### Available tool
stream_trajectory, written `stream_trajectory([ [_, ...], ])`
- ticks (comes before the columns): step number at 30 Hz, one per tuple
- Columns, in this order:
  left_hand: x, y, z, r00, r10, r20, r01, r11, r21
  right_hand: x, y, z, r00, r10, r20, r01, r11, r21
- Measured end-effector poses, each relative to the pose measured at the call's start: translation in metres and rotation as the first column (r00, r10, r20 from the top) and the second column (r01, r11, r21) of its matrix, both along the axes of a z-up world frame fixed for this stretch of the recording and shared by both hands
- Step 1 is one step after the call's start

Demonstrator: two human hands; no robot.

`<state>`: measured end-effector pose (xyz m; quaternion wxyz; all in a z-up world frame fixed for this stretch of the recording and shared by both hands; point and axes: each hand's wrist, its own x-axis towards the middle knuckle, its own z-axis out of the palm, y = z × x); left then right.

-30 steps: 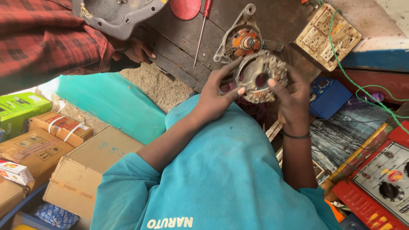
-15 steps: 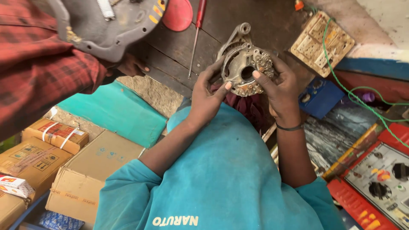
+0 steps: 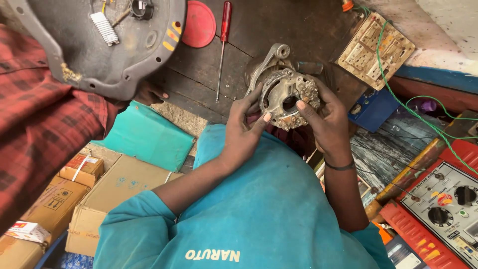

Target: The recorder is repairing an automotive alternator by disassembling and reassembling its components on a workbench.

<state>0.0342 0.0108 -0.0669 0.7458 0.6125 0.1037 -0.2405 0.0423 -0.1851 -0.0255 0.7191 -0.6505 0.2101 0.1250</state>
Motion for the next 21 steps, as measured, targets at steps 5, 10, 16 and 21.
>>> stream_trajectory([
  [5, 0.005, 0.002, -0.001, 0.999, -0.024, -0.042, 0.026, 0.999, 0.031, 0.003, -0.005, -0.003, 0.999, 0.013, -0.048, -0.014, 0.999, -0.035],
  [10, 0.020, 0.008, 0.007, 0.997, -0.071, -0.009, 0.072, 0.991, 0.109, 0.014, -0.004, 0.001, 0.979, 0.031, -0.202, -0.046, 0.997, -0.069],
  [16, 0.030, 0.010, 0.007, 0.986, -0.081, -0.144, 0.095, 0.992, 0.089, 0.021, -0.001, 0.000, 0.974, 0.087, -0.209, -0.111, 0.988, -0.105],
  [21, 0.039, 0.011, 0.010, 0.975, -0.119, -0.188, 0.150, 0.975, 0.161, 0.021, -0.001, -0.002, 0.979, 0.061, -0.195, -0.071, 0.997, -0.043],
])
